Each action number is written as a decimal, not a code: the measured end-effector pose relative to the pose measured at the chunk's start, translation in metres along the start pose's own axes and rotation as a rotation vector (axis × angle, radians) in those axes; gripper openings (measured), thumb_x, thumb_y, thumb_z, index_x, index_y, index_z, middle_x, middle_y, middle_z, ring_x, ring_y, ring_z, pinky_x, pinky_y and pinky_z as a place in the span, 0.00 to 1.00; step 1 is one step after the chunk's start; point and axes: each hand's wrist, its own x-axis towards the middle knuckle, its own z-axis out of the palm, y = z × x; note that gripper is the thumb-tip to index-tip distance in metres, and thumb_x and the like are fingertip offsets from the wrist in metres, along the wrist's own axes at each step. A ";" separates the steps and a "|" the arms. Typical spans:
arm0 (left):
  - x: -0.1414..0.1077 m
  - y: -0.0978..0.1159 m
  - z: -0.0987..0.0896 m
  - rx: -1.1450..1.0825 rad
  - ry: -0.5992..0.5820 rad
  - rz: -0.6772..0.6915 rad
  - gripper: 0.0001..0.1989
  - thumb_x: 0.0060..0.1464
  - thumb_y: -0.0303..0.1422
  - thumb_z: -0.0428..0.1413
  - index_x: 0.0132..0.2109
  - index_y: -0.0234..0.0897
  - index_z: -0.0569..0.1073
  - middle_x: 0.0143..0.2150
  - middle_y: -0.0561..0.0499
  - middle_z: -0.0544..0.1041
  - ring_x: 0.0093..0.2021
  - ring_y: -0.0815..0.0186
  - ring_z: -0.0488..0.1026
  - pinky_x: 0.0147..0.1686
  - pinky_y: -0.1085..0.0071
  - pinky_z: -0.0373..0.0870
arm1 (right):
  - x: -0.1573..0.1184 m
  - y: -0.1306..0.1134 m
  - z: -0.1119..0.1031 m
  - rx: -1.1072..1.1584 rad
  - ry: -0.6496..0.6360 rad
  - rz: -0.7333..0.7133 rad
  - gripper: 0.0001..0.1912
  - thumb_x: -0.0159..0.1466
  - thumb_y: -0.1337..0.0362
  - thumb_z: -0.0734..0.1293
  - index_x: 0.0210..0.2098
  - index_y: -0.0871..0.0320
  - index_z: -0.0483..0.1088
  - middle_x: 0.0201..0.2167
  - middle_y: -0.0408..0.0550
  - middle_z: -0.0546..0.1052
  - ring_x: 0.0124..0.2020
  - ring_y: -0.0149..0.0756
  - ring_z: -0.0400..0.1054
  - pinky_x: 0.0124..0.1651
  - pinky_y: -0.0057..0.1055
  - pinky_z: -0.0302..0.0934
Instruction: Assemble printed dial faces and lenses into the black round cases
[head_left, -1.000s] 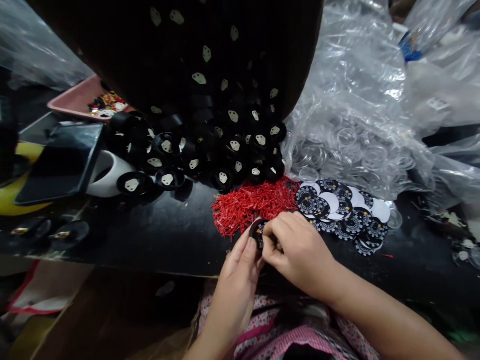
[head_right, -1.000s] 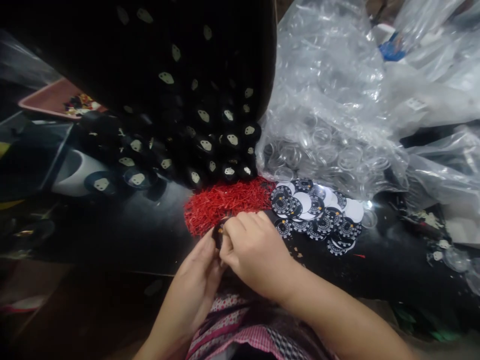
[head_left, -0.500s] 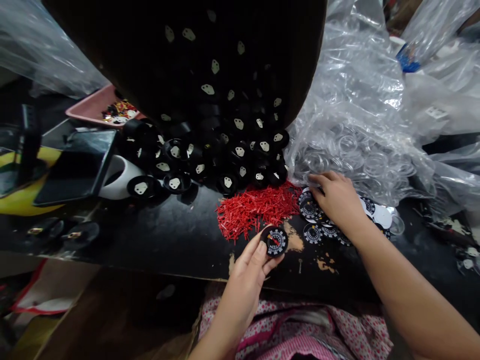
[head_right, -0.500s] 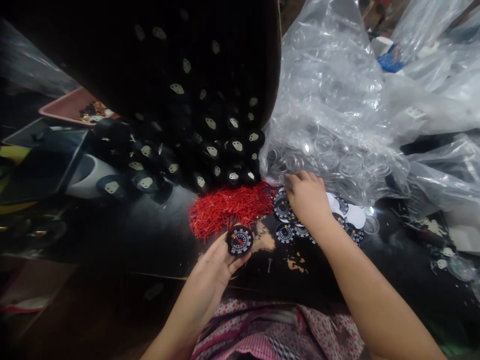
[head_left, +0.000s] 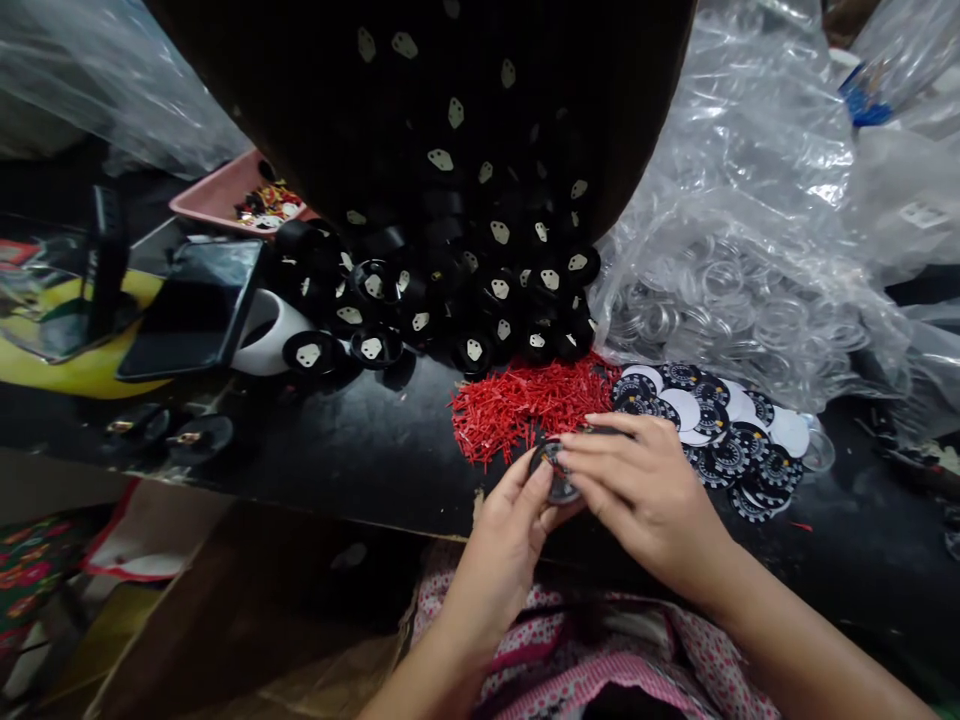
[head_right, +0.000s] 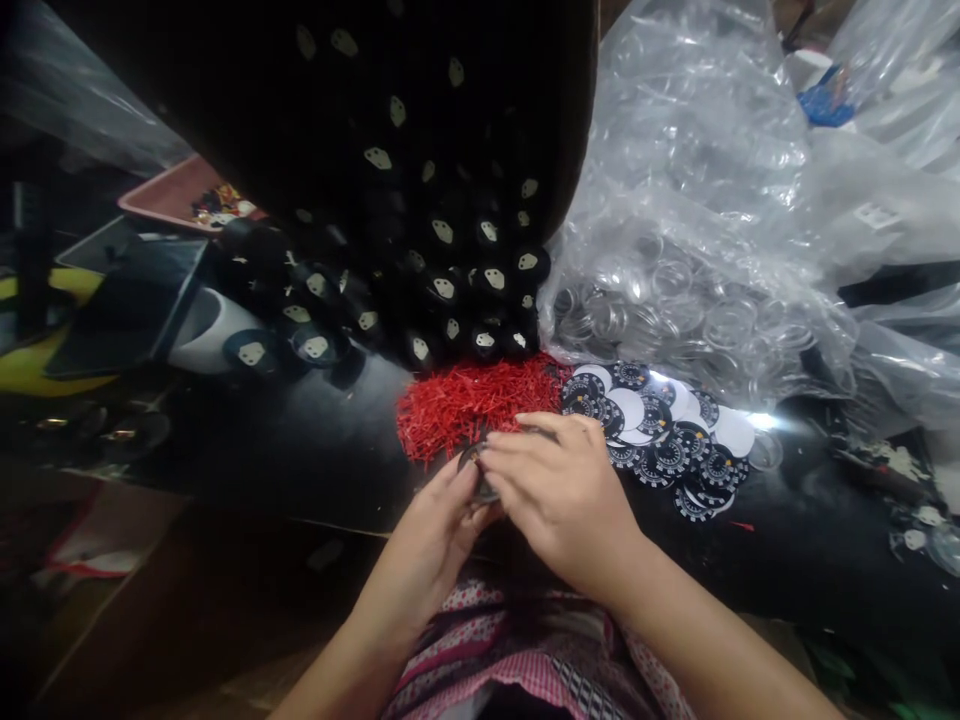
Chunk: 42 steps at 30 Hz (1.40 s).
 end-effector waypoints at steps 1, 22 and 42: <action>-0.002 -0.002 0.000 0.075 -0.007 0.031 0.13 0.59 0.38 0.60 0.51 0.44 0.79 0.55 0.48 0.80 0.56 0.57 0.77 0.54 0.62 0.75 | 0.003 -0.001 -0.001 0.044 0.006 0.084 0.10 0.71 0.62 0.63 0.47 0.55 0.75 0.45 0.46 0.81 0.51 0.44 0.69 0.54 0.44 0.57; -0.060 0.024 -0.072 0.870 0.100 0.088 0.18 0.60 0.41 0.57 0.57 0.47 0.74 0.59 0.46 0.77 0.60 0.52 0.72 0.62 0.54 0.65 | 0.017 -0.008 0.013 0.356 -0.170 0.286 0.19 0.73 0.54 0.57 0.30 0.55 0.70 0.27 0.40 0.77 0.30 0.33 0.68 0.38 0.31 0.56; 0.062 0.151 -0.072 1.429 0.726 0.531 0.17 0.57 0.38 0.59 0.52 0.41 0.73 0.49 0.52 0.77 0.55 0.49 0.73 0.59 0.46 0.64 | -0.004 0.031 -0.012 -0.246 -0.165 0.358 0.13 0.70 0.61 0.64 0.50 0.58 0.74 0.45 0.54 0.79 0.46 0.46 0.72 0.48 0.44 0.61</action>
